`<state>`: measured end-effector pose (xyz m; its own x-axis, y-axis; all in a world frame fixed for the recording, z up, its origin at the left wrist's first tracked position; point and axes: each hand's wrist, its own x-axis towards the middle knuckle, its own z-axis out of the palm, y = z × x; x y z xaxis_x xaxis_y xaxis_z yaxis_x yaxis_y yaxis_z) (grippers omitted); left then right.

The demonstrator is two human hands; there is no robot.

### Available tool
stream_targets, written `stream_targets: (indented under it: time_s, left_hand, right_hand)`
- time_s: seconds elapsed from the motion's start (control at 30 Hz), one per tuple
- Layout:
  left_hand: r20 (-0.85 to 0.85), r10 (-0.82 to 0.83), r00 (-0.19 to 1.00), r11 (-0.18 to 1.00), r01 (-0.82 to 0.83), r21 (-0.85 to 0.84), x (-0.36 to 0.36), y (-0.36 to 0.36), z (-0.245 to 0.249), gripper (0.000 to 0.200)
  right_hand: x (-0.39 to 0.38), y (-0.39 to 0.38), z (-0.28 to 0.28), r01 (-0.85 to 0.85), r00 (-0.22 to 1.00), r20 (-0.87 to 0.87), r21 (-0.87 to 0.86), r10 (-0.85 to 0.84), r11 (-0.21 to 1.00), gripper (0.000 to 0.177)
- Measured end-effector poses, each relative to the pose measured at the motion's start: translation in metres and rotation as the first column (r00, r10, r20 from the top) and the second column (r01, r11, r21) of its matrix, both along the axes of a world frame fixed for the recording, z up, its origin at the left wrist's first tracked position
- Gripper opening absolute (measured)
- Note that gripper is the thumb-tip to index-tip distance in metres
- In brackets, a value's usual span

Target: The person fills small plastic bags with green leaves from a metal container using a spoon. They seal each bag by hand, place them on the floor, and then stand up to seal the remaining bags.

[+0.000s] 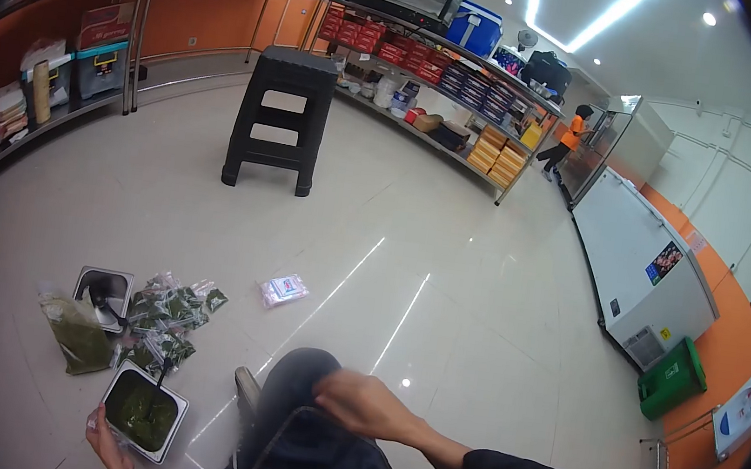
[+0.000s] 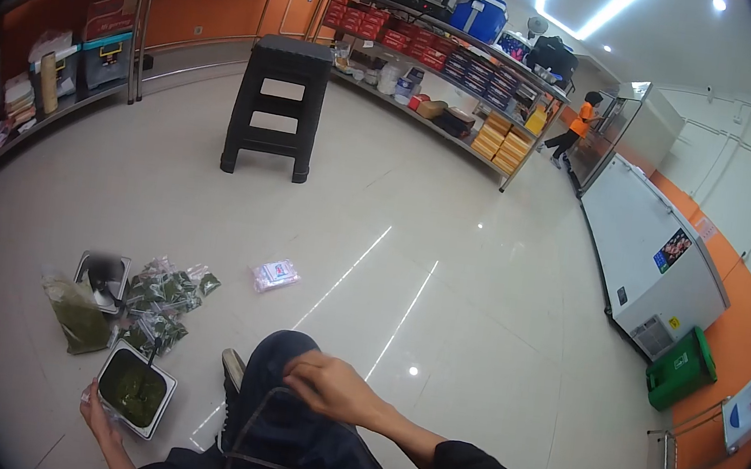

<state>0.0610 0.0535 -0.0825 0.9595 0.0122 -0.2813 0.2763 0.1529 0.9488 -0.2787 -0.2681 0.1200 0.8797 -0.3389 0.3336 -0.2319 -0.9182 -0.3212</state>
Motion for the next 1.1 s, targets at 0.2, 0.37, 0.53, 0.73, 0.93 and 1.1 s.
stream_targets:
  time_s: [0.2, 0.37, 0.53, 0.73, 0.93, 1.1]
  left_hand:
    - [-0.005, -0.077, 0.997, 0.994, 0.077, -0.073, 0.002, 0.004, 0.004, 0.029]
    - [-0.044, 0.028, 0.999, 1.0, -0.027, 0.008, -0.001, 0.001, 0.007, 0.028]
    - [-0.01, -0.118, 0.993, 0.992, 0.118, -0.033, 0.0, 0.006, 0.011, 0.035]
    - [-0.043, -0.053, 0.998, 0.998, 0.051, -0.034, -0.002, 0.007, 0.011, 0.028]
    - [-0.014, -0.068, 0.998, 0.995, 0.067, -0.069, 0.0, 0.006, 0.008, 0.03]
    - [-0.016, -0.061, 0.998, 0.998, 0.061, -0.017, 0.001, 0.007, -0.001, 0.034]
  right_hand:
    - [-0.001, 0.043, 0.176, -0.331, 0.836, 0.445, -0.059, 0.321, 0.942, 0.013]
    - [0.01, 0.062, 0.234, -0.577, 0.638, 0.165, -0.545, 0.753, 0.608, 0.014]
    - [0.026, 0.111, 0.22, -0.308, 0.591, 0.313, -0.764, 0.744, 0.566, 0.014]
    - [0.07, 0.068, 0.254, -0.084, 0.81, 0.417, -0.615, 0.413, 0.784, 0.012]
    - [0.108, -0.023, 0.119, -0.008, 0.965, 0.259, -0.131, 0.042, 0.991, 0.019]
    - [0.063, -0.014, -0.071, 0.036, 0.986, -0.158, -0.145, -0.059, 0.989, 0.043]
